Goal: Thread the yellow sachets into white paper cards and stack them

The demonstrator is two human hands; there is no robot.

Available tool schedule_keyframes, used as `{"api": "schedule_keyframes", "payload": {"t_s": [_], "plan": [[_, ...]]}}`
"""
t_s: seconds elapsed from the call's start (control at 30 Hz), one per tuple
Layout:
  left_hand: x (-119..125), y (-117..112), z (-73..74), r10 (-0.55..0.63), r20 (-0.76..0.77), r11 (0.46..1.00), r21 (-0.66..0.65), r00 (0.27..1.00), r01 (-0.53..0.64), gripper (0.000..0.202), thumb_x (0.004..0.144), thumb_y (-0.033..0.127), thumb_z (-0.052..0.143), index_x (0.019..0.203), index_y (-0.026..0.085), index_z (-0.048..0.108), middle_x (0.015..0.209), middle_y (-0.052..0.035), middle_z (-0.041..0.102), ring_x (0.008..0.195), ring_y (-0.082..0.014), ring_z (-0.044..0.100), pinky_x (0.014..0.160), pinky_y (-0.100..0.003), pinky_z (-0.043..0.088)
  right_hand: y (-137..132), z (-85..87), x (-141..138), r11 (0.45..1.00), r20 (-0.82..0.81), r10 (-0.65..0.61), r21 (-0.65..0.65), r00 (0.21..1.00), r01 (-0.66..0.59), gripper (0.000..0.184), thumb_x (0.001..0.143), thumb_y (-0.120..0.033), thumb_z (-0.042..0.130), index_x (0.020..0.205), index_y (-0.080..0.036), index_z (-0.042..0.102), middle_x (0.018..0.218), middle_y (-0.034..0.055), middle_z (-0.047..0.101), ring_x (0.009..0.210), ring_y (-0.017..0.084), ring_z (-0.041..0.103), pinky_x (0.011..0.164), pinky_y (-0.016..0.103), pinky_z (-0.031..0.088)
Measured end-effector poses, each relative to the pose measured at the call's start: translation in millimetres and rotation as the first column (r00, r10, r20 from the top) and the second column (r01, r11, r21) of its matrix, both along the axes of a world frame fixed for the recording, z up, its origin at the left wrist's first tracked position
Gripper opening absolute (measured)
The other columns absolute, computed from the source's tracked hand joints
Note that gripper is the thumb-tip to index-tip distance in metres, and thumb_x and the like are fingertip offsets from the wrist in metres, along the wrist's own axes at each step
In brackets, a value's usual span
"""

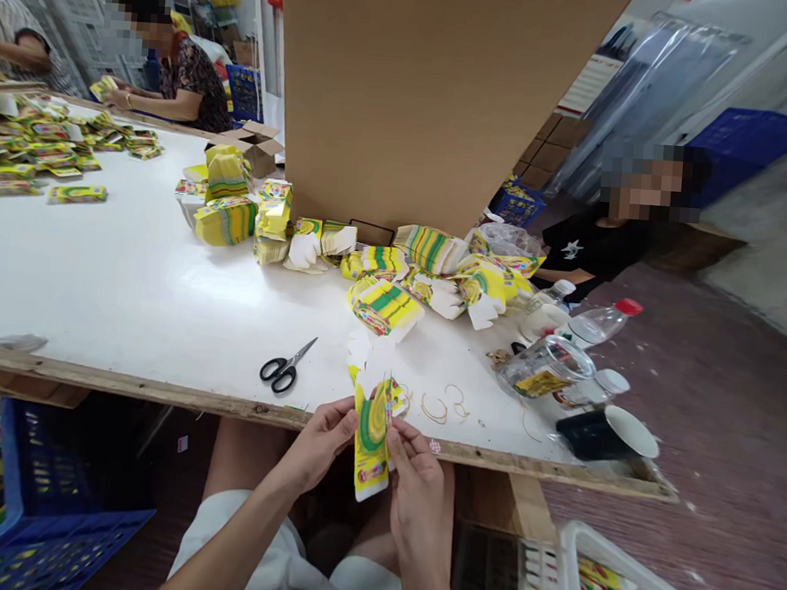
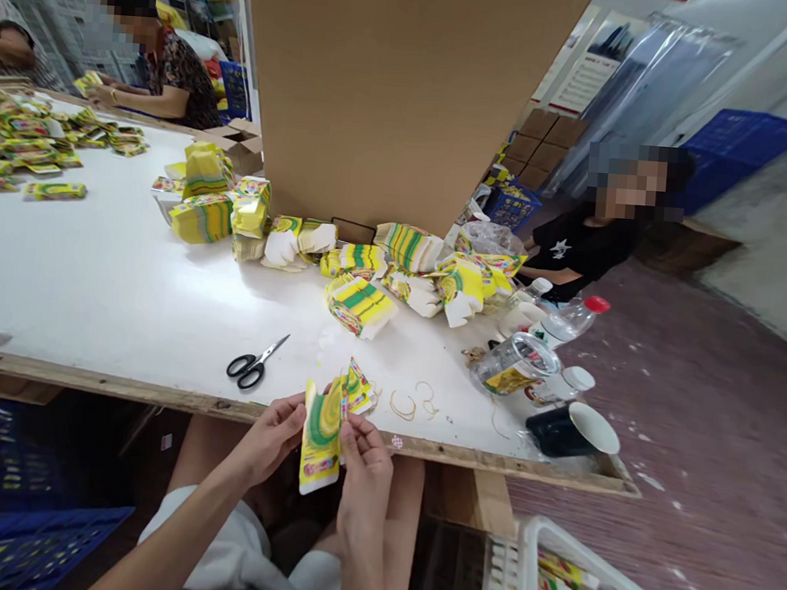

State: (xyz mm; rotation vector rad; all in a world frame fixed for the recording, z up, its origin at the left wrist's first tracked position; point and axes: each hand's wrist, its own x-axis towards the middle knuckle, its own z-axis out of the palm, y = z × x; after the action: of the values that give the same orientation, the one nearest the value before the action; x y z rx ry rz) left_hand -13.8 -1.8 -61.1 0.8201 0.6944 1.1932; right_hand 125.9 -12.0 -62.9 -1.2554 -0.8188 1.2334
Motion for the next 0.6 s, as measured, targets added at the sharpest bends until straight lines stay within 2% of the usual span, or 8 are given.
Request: {"api": "schedule_keyframes", "payload": {"t_s": [0.07, 0.13, 0.27, 0.4, 0.5, 0.57, 0.6], "plan": [[3, -3, 4.5, -0.061, 0.059, 0.997, -0.034, 0.996, 0.063, 0.051, 0.081, 0.055, 0.067, 0.113, 0.017, 0.072, 0.104, -0.0131, 0.076, 0.101, -0.0297, 0.070, 0.091, -0.040, 0.053, -9, 2.8, 0, 0.999, -0.102, 0.013, -0.051, 0.995, -0.018, 0.036, 0.069, -0.042, 0.082, 0.094, -0.020, 0.070, 0.096, 0.0088, 0.077, 0.090, 0.026, 0.071, 0.080, 0.040, 0.057], [6, -5, 7.1, -0.086, 0.118, 0.994, -0.064, 0.989, 0.094, 0.047, 0.078, 0.051, 0.072, 0.111, 0.017, 0.073, 0.101, -0.0123, 0.077, 0.100, -0.0287, 0.070, 0.089, -0.038, 0.053, -15, 8.8, 2, 0.998, -0.074, 0.032, -0.058, 0.997, -0.037, 0.035, 0.069, -0.042, 0.082, 0.094, -0.019, 0.072, 0.096, 0.0085, 0.076, 0.091, 0.026, 0.071, 0.082, 0.039, 0.057], [11, -6, 6.7, 0.014, 0.033, 0.997, -0.073, 0.999, -0.012, 0.041, 0.078, 0.046, 0.074, 0.106, 0.016, 0.073, 0.095, -0.0102, 0.077, 0.091, -0.0258, 0.071, 0.081, -0.035, 0.055, -20, 17.6, 5, 0.996, 0.054, 0.082, -0.032, 0.995, -0.081, 0.037, 0.070, -0.045, 0.081, 0.093, -0.018, 0.073, 0.091, 0.0079, 0.076, 0.086, 0.025, 0.069, 0.079, 0.038, 0.057], [14, -8, 4.3, 0.069, -0.027, 0.996, -0.063, 0.997, -0.070, 0.040, 0.081, 0.049, 0.069, 0.103, 0.015, 0.069, 0.089, -0.0076, 0.077, 0.082, -0.0226, 0.071, 0.075, -0.032, 0.055, -23, 12.7, 1, 0.999, 0.105, 0.053, -0.015, 0.993, -0.052, 0.034, 0.071, -0.049, 0.078, 0.083, -0.018, 0.070, 0.078, 0.0052, 0.073, 0.071, 0.022, 0.067, 0.068, 0.035, 0.056], [12, -12, 6.9, 0.102, -0.122, 0.994, -0.027, 0.987, -0.106, 0.050, 0.082, 0.043, 0.070, 0.122, 0.019, 0.053, 0.088, -0.0049, 0.075, 0.079, -0.0193, 0.069, 0.071, -0.028, 0.053, -24, 11.2, 2, 1.000, 0.174, 0.004, 0.017, 0.985, -0.007, 0.031, 0.074, -0.048, 0.076, 0.081, -0.019, 0.066, 0.077, 0.0046, 0.071, 0.070, 0.022, 0.066, 0.066, 0.033, 0.055], [7, -16, 11.7, 0.092, -0.192, 0.996, 0.013, 0.977, -0.091, 0.063, 0.083, 0.038, 0.070, 0.134, 0.023, 0.037, 0.088, -0.0033, 0.074, 0.076, -0.0176, 0.068, 0.069, -0.026, 0.052, -24, 14.5, 7, 0.998, 0.179, 0.011, 0.064, 0.984, -0.022, 0.033, 0.076, -0.043, 0.076, 0.097, -0.021, 0.064, 0.086, 0.0056, 0.072, 0.078, 0.023, 0.068, 0.071, 0.035, 0.056], [4, -18, 14.8, 0.067, -0.214, 0.998, 0.032, 0.975, -0.061, 0.067, 0.084, 0.037, 0.069, 0.138, 0.024, 0.032, 0.089, -0.0034, 0.073, 0.076, -0.0174, 0.068, 0.070, -0.026, 0.052, -24, 17.2, 10, 0.995, 0.165, 0.037, 0.089, 0.986, -0.052, 0.041, 0.076, -0.041, 0.076, 0.109, -0.022, 0.060, 0.093, 0.0062, 0.072, 0.084, 0.024, 0.068, 0.075, 0.035, 0.056]]}}
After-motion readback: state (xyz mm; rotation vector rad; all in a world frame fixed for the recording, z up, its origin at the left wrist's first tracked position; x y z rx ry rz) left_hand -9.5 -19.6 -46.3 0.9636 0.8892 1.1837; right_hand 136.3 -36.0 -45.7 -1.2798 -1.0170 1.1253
